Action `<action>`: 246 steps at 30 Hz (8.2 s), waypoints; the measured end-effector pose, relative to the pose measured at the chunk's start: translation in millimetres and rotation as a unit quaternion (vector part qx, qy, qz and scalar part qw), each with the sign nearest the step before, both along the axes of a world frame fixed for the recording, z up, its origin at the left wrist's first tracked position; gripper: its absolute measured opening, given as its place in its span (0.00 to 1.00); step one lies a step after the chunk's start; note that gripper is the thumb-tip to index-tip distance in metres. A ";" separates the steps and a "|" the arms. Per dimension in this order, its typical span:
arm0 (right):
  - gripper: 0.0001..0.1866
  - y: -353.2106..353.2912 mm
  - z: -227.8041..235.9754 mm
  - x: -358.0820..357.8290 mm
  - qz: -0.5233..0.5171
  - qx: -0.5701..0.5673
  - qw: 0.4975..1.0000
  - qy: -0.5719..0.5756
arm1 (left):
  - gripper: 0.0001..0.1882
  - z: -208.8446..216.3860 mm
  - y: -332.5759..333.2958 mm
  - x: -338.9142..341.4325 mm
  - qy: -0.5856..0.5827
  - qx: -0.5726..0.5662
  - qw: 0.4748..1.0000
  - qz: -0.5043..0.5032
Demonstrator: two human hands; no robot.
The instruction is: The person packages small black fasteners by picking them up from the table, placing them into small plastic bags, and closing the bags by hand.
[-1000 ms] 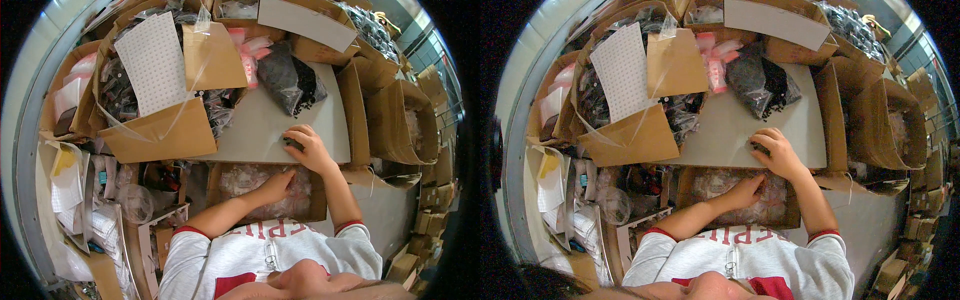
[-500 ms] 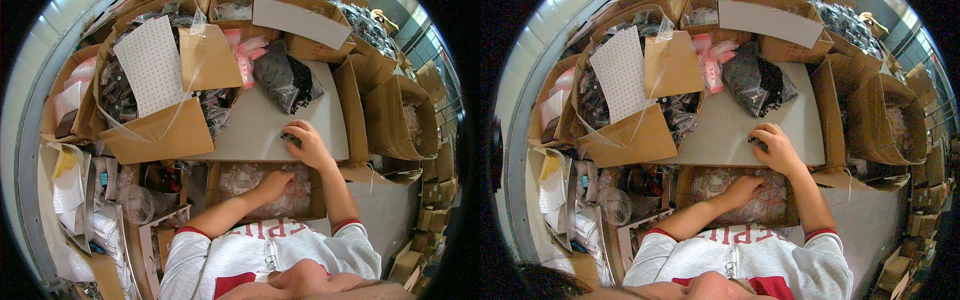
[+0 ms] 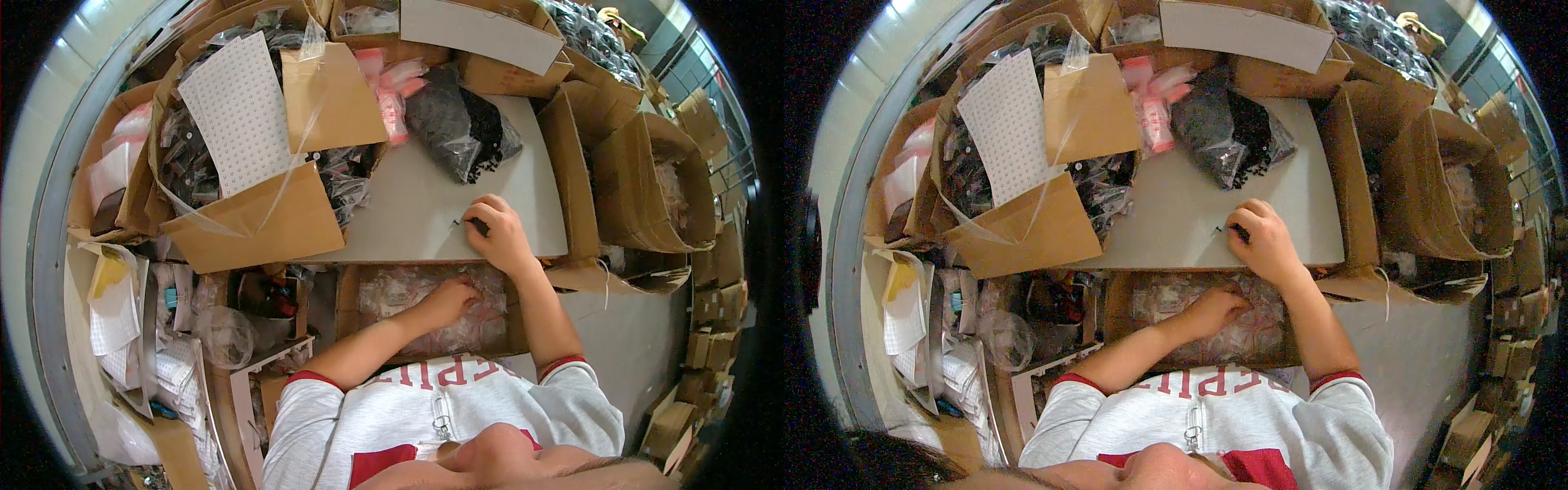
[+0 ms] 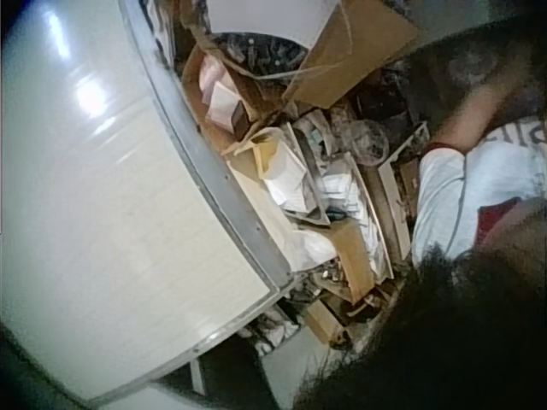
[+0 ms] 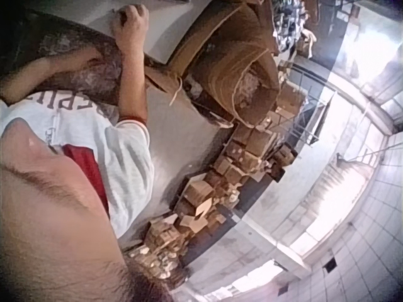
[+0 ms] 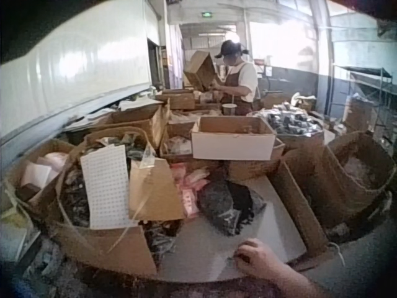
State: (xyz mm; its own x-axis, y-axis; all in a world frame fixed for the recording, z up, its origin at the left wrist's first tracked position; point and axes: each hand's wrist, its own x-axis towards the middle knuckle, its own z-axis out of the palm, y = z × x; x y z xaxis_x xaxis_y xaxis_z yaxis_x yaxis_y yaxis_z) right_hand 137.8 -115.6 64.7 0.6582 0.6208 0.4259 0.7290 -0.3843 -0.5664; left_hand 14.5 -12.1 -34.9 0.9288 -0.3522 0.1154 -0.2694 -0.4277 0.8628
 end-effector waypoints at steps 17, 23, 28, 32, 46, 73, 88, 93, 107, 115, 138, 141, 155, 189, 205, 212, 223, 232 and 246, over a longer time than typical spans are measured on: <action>0.10 -0.8 0.2 -0.9 0.004 -0.008 1.000 -0.011 | 0.10 33.9 4.8 3.1 0.130 -0.178 0.969 0.107; 0.09 -3.4 -1.1 -2.2 -0.005 -0.018 1.000 0.000 | 0.09 21.6 4.9 6.8 0.150 -0.288 0.944 0.063; 0.09 -9.5 3.9 -10.9 -0.025 -0.046 0.999 -0.002 | 0.09 10.1 9.1 11.6 0.158 -0.257 0.952 0.057; 0.10 -15.8 3.0 -17.6 -0.030 -0.059 0.997 0.024 | 0.11 15.1 1.2 9.3 0.269 -0.310 0.910 0.060; 0.12 -40.6 37.8 -54.1 0.059 -0.121 0.971 0.197 | 0.17 8.9 1.5 13.1 0.269 -0.423 0.863 0.062; 0.07 -36.9 56.5 -26.5 0.140 -0.195 0.965 0.103 | 0.05 51.9 7.9 0.1 -0.152 -0.206 0.942 0.218; 0.15 12.2 115.9 101.4 -0.090 0.103 0.990 -0.029 | 0.07 39.9 4.1 -5.9 0.229 -0.443 0.866 0.035; 0.14 -4.6 58.7 57.4 -0.088 0.017 0.994 0.069 | 0.07 52.1 14.7 -5.5 0.270 -0.576 0.772 0.017; 0.21 -6.9 -6.9 77.0 -0.109 -0.064 0.987 -0.096 | 0.10 46.5 6.9 -3.3 0.269 -0.676 0.681 -0.080; 0.27 31.9 -0.7 108.0 -0.119 -0.138 0.975 -0.131 | 0.14 -17.7 -16.3 -8.5 0.053 0.042 0.992 -0.109; 0.41 -14.6 7.5 46.4 -0.107 -0.239 0.964 -0.052 | 0.17 4.6 -9.0 -2.2 0.139 0.084 0.984 -0.077; 0.40 -19.4 -2.0 47.2 -0.103 -0.316 0.939 -0.086 | 0.16 10.4 -7.9 -2.2 0.134 0.134 0.975 -0.114; 0.16 -56.1 5.4 12.1 -0.053 0.100 0.985 0.133 | 0.07 27.5 -17.9 -0.8 0.291 -0.448 0.832 0.147; 0.12 -81.5 -12.9 -77.9 0.019 0.031 0.879 0.476 | 0.10 54.8 6.2 -11.3 0.118 -0.240 0.956 0.121; 0.10 -54.8 26.1 -26.4 -0.105 -0.039 0.993 0.035 | 0.10 33.7 6.8 -3.9 0.231 -0.280 0.927 0.089; 0.12 -48.9 9.6 -14.9 -0.096 -0.073 0.992 -0.027 | 0.08 21.8 -5.3 -1.6 0.244 -0.356 0.899 0.067; 0.15 -45.3 4.8 -14.1 -0.132 -0.060 0.989 -0.029 | 0.08 3.7 -5.1 7.1 0.185 -0.384 0.904 0.016; 0.15 -41.7 -1.8 -9.5 -0.152 -0.077 0.984 -0.054 | 0.13 3.7 -16.3 11.7 0.283 -0.324 0.902 -0.020; 0.13 -45.3 0.8 -12.1 -0.127 -0.078 0.988 -0.050 | 0.21 -2.3 -23.2 29.5 0.262 -0.259 0.929 0.042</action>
State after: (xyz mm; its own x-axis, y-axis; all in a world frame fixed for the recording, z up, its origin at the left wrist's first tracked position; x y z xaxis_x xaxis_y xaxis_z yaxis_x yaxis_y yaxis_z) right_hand 125.7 -160.9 65.5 0.7606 0.5037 0.4096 0.6471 -0.6391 -0.4157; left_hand 44.0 -35.3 -37.2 0.9273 -0.2988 -0.2256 0.2602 0.0810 0.9621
